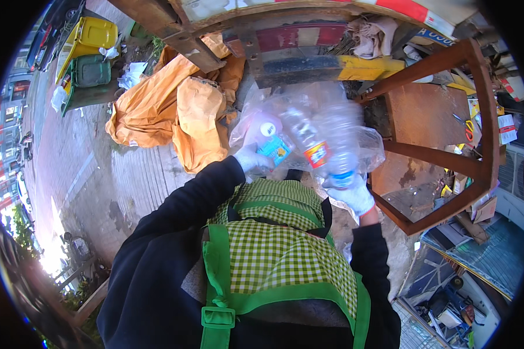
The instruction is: The person sorts through a pile of mixed recyclables, picking up cardboard boxes and plastic bottles. They use scissors to cut open boxes and flatten them, then stack the flattened cardboard. The person also gathers plastic bottles into a clear bag.
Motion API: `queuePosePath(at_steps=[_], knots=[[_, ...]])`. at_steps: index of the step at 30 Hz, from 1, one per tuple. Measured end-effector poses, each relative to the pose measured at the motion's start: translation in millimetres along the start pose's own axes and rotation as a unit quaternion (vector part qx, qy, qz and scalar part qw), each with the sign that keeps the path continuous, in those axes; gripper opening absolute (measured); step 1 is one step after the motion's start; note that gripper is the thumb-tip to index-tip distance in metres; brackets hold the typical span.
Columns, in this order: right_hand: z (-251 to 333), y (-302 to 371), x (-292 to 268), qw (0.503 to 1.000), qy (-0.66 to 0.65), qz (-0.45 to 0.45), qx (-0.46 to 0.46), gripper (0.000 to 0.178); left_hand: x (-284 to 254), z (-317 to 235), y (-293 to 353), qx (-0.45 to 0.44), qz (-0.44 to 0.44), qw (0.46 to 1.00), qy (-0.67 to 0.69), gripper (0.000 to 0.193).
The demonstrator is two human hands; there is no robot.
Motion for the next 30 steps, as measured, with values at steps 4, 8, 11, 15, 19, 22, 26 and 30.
queuePosePath(at_steps=[4, 8, 11, 15, 19, 22, 26, 30], knots=[[36, -88, 6, 0.964, 0.257, 0.048, 0.036, 0.024, -23, -8, 10, 0.026, 0.000, 0.995, -0.093, 0.073], [21, -153, -23, 0.814, 0.577, 0.042, 0.061, 0.034, -54, -8, 0, 0.114, -0.043, 0.987, -0.109, 0.077], [14, -159, -25, 0.833, 0.545, -0.034, -0.088, 0.043, -79, 12, -9, 0.042, -0.080, 0.994, -0.065, 0.079], [-21, -175, -31, 0.702, 0.674, -0.220, 0.072, 0.052, -81, 2, -14, 0.037, -0.070, 0.990, -0.119, 0.084], [-16, -196, -17, 0.767, 0.513, -0.281, 0.264, 0.077, -55, -34, -11, 0.080, -0.036, 0.988, -0.130, 0.070], [21, -179, -3, 0.782, 0.494, -0.299, 0.234, 0.076, -37, -39, -9, 0.031, 0.002, 0.990, -0.138, 0.061], [55, -114, -27, 0.725, 0.560, -0.400, -0.006, 0.090, -28, -28, -18, 0.073, 0.033, 0.977, -0.196, 0.065], [-58, -102, -78, 0.807, 0.137, -0.513, 0.261, 0.106, -17, -19, -28, 0.212, 0.090, 0.887, -0.400, 0.065]])
Point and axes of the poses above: each hand's wrist, its own y-axis away from the middle knuckle, its own x-axis out of the palm, z = x × y, the point moved 7 cm from there along -y, towards the middle knuckle, and after that the axes turned 12 degrees about x, right-handed, at the moved point
